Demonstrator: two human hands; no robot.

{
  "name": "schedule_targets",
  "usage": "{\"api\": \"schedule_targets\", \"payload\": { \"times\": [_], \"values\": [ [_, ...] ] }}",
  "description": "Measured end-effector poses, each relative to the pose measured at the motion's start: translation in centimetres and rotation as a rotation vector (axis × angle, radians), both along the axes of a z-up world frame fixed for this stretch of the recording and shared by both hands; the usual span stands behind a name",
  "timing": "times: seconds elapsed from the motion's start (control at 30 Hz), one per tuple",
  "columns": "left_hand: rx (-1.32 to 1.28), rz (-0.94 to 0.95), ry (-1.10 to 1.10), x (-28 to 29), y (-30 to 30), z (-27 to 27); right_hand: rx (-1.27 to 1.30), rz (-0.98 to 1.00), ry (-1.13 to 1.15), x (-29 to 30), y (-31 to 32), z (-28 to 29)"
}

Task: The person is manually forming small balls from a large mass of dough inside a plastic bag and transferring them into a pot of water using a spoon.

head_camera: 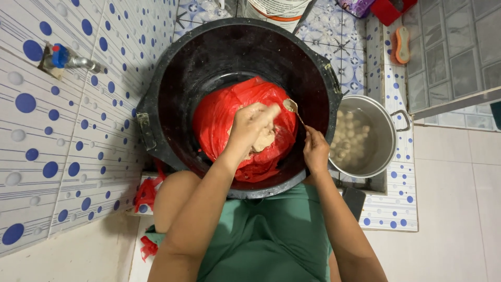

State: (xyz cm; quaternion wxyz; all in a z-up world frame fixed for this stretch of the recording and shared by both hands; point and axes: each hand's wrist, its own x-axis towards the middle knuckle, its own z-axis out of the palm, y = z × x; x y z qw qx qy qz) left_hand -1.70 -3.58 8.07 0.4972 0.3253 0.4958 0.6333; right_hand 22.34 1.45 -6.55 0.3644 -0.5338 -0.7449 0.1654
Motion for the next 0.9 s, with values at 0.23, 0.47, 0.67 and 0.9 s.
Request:
{"api": "schedule_targets", "payload": {
  "times": [0.23, 0.47, 0.67, 0.9],
  "values": [
    [0.032, 0.038, -0.006, 0.7, 0.6, -2.1, 0.025, 0.006, 0.019, -0.1, -0.2, 0.3],
    [0.019, 0.035, -0.110, 0.5, -0.3, 0.0, -0.009, 0.016, 0.075, 0.2, 0.2, -0.5],
    [-0.027, -0.010, -0.058, -0.8, 0.1, -0.1, -0.186, 0.000, 0.321, 0.5, 0.2, 0.0],
    [0.091, -0.005, -0.152, 0.2, 0.4, -1.8, -0.210, -0.022, 0.408, -1.1, -2.0, 9.1]
  ]
}}
